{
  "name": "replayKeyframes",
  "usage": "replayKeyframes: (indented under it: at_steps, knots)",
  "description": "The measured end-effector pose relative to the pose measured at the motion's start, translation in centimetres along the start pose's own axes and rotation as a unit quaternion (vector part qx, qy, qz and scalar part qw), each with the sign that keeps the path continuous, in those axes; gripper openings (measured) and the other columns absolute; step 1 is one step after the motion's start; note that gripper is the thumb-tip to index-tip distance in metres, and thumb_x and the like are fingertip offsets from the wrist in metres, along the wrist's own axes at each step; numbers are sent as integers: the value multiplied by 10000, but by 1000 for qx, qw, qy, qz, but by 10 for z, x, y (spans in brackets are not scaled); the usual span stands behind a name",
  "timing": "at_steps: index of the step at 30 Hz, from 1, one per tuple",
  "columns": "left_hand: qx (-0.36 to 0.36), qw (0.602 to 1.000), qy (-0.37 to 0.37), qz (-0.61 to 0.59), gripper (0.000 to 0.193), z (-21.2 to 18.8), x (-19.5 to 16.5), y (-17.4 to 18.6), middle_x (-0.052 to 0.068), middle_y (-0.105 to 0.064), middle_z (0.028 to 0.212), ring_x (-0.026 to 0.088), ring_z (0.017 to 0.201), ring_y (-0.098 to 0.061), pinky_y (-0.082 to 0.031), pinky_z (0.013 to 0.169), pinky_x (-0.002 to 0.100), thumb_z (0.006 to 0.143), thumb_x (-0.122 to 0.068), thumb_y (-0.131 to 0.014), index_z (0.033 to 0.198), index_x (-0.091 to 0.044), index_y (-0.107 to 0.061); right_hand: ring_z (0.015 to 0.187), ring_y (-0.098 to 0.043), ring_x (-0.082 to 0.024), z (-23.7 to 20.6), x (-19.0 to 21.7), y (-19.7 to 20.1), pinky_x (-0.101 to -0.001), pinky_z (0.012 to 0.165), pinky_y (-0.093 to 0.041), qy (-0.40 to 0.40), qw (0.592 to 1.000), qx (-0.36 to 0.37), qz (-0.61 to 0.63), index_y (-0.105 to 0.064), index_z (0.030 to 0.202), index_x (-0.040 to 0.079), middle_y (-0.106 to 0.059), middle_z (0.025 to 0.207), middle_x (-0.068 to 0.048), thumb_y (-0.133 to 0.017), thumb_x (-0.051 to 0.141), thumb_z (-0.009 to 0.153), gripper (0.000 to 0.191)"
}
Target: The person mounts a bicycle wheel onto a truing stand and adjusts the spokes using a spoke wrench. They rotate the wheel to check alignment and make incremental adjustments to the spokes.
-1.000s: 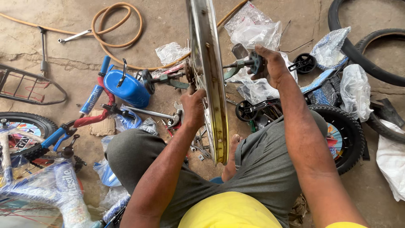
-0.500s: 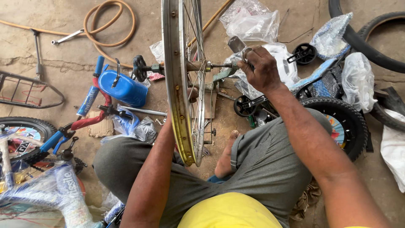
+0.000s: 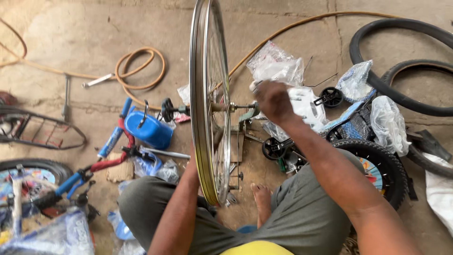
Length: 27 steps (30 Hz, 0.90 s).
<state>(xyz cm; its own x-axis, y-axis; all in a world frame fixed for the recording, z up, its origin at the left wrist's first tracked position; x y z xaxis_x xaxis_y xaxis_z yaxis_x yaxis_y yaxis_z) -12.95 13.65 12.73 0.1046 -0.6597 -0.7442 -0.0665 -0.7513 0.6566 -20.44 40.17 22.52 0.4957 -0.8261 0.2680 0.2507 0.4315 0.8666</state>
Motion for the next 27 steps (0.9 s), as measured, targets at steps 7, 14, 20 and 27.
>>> replayKeyframes:
  at_steps: [7,14,20,27]
  knots:
    - [-93,985,13,142,229,20,-13,96,223,-707,887,405,834,-683,-532,721,517,1028,-267,-612,1049,-41,-645,807,-671,-314,-11,24,13,-483,797,-521,139,988,-35,-54,-677,883,76,-672,831,-144,-660,204,909,132]
    - [-77,987,16,143,446,114,-12,169,239,-739,1033,392,985,-695,-509,860,477,1000,-432,-667,1080,3,-727,850,-682,-328,17,4,0,-480,829,-528,-18,987,156,-42,-676,959,74,-708,906,-149,-574,385,990,329]
    - [-119,989,-37,-81,438,90,16,138,225,-723,1069,408,982,-728,-586,791,480,984,-382,-657,1245,-30,-654,897,-664,-314,59,-31,-18,-490,845,-530,-174,926,335,6,-647,1117,85,-679,964,-180,-589,444,965,394]
    - [-303,913,-270,-30,281,74,19,147,220,-718,1057,419,957,-720,-561,867,456,998,-290,-654,1089,-31,-714,835,-715,-222,5,23,-29,-377,813,-587,-73,988,126,-57,-735,827,117,-712,826,-107,-532,243,1055,331]
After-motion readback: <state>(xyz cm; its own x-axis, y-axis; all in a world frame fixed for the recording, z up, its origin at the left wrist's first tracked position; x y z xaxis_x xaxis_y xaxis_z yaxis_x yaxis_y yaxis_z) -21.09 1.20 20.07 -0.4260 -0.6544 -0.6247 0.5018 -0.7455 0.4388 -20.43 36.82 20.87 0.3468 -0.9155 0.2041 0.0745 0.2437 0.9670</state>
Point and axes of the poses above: each hand's wrist, its own z-axis towards the middle knuckle, its own y-axis out of the back of the hand, x = y × z, the point moved 3 cm from there along z, towards the middle knuckle
